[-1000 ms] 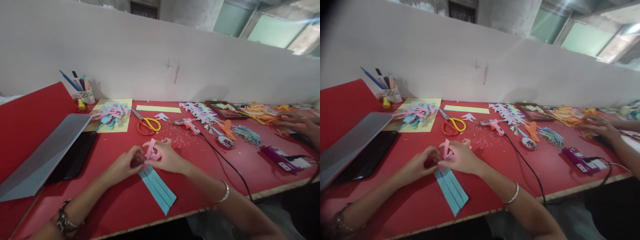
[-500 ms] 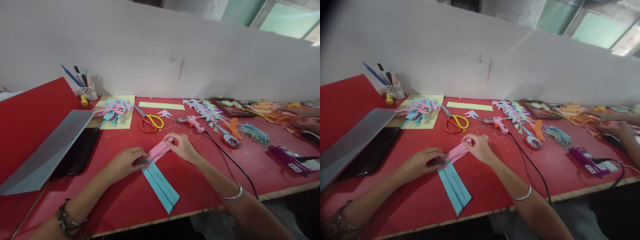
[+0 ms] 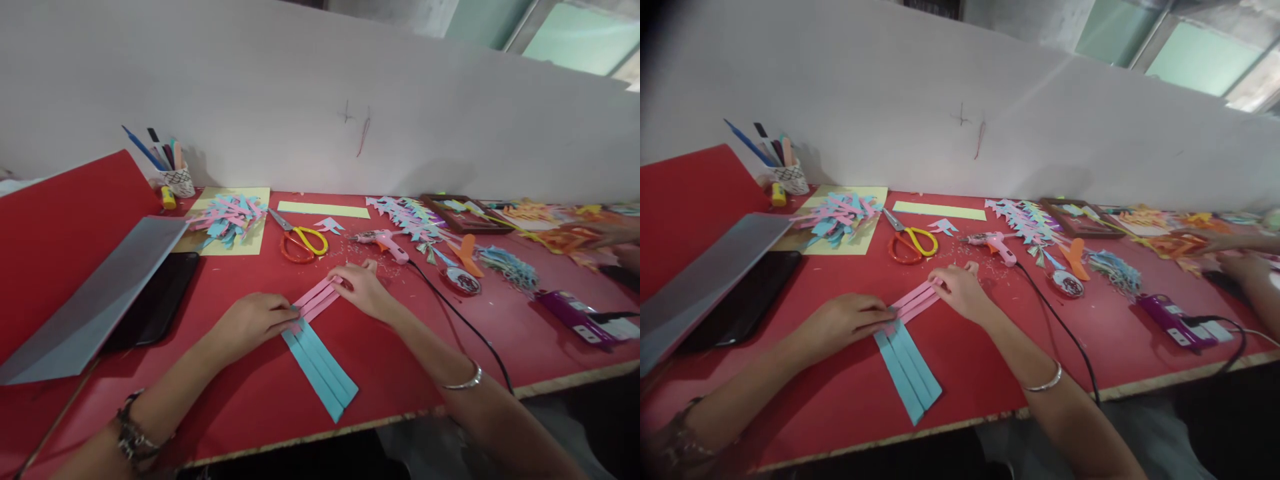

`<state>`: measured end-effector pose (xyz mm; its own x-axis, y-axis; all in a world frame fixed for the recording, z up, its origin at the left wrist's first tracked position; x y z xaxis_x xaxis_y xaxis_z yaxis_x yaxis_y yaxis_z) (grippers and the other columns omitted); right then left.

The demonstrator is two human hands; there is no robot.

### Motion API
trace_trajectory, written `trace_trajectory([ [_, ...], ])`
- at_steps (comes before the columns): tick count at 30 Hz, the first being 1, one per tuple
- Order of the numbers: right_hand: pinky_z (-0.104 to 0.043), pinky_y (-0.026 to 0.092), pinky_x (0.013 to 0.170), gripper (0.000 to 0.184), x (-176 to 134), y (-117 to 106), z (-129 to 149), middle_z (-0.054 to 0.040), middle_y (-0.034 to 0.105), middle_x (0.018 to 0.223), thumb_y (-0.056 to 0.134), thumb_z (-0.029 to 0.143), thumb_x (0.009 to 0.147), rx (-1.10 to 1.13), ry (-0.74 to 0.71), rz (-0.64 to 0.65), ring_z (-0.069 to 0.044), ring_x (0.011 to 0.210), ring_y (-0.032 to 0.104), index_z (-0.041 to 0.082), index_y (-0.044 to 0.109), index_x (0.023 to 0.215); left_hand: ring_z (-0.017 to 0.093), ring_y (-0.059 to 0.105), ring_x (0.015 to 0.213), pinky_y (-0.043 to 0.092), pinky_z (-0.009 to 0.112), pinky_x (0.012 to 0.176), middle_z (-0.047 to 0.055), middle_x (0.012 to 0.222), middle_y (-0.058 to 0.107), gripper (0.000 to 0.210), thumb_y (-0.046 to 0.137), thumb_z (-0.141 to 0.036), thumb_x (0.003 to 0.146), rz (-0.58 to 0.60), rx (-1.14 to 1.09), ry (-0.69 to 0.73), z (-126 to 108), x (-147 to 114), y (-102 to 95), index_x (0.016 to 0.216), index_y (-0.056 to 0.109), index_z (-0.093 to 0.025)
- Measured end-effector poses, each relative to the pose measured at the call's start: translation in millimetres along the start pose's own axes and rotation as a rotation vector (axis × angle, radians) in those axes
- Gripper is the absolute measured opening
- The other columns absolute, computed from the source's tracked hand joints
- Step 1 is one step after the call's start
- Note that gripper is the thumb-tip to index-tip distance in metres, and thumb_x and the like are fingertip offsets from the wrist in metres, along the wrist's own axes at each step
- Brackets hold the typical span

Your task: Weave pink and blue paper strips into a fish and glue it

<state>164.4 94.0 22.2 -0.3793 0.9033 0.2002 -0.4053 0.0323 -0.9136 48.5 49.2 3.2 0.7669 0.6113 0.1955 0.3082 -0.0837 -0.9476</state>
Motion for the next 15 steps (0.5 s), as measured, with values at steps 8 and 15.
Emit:
trace_trajectory([
  [8, -0.032, 0.018, 0.068, 0.016, 2.6, 14.0, 12.1, -0.0025, 0.067, 0.084, 0.047, 0.012, 0.083, -0.276, -0.172, 0.040, -0.017, 0.079, 0.053, 0.021, 0.059, 0.086, 0.019, 0.063, 0.076, 0.045, 0.026, 0.063, 0.005, 0.090, 0.068, 0.028, 0.043, -0.031, 0.088, -0.006, 0.009, 0.009, -1.5, -1.1, -0.6, 0.096, 0.068, -0.020],
  [15, -0.031, 0.016, 0.064, 0.018, 1.1, 23.9, 16.7, -0.0041, 0.063, 0.074, 0.043, 0.007, 0.084, -0.433, -0.196, 0.107, -0.016, 0.076, 0.050, 0.018, 0.057, 0.082, 0.017, 0.062, 0.075, 0.045, 0.025, 0.062, 0.004, 0.088, 0.068, 0.029, 0.042, -0.032, 0.089, -0.034, 0.011, 0.020, -2.4, -1.3, -2.4, 0.096, 0.067, -0.021],
])
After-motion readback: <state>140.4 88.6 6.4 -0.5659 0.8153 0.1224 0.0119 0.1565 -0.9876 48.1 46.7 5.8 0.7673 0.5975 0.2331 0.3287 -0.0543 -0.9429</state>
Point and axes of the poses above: each hand's wrist, its own x-axis towards the middle knuckle, its own y-axis out of the palm, z = x × y, the point moved 10 cm from there along x, towards the middle knuckle
